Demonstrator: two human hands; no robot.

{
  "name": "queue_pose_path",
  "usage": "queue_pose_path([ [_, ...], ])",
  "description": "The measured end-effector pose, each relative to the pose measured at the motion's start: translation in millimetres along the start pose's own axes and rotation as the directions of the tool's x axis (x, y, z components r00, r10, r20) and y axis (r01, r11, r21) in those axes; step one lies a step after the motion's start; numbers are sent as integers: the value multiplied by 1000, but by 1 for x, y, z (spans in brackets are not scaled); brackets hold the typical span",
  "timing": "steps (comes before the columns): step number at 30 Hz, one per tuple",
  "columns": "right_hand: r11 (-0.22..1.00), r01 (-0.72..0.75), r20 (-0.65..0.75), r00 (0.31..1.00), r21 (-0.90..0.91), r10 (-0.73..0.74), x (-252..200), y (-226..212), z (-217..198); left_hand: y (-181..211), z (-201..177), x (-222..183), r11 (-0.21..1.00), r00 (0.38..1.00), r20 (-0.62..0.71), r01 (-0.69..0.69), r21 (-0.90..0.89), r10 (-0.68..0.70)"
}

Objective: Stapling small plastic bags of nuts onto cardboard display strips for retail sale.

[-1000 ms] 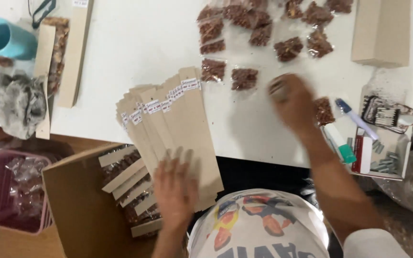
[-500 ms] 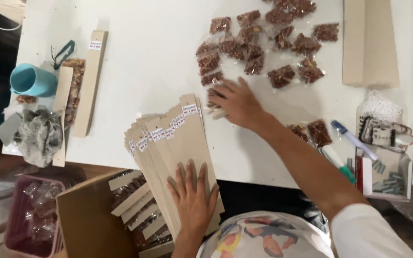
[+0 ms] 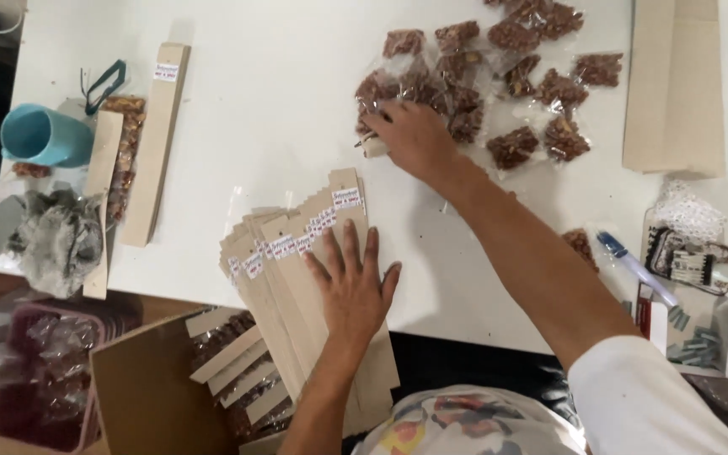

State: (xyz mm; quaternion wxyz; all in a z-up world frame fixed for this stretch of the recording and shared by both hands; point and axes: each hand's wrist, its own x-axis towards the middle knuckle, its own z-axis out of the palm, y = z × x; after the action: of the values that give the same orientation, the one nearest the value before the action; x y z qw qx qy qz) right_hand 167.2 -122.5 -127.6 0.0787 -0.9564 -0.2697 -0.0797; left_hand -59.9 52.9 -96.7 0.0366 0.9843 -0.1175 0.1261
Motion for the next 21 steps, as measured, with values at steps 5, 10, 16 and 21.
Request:
queue_pose_path([
  [5, 924, -235, -94, 957, 303, 274, -41, 13, -6, 0, -5, 1, 1000, 1000, 17, -7, 15, 7],
  [10, 579, -705, 234, 694, 410, 681, -59, 48, -95, -1, -6, 5, 1000, 996, 84, 9, 25, -11],
  [16, 847, -425, -56, 884, 319, 464, 12, 71, -105, 0, -11, 5, 995, 998, 62, -23, 95, 17],
  [21, 842, -431, 485, 840, 324, 243, 73, 9, -130, -2, -3, 3, 996, 997, 80, -10, 87, 3],
])
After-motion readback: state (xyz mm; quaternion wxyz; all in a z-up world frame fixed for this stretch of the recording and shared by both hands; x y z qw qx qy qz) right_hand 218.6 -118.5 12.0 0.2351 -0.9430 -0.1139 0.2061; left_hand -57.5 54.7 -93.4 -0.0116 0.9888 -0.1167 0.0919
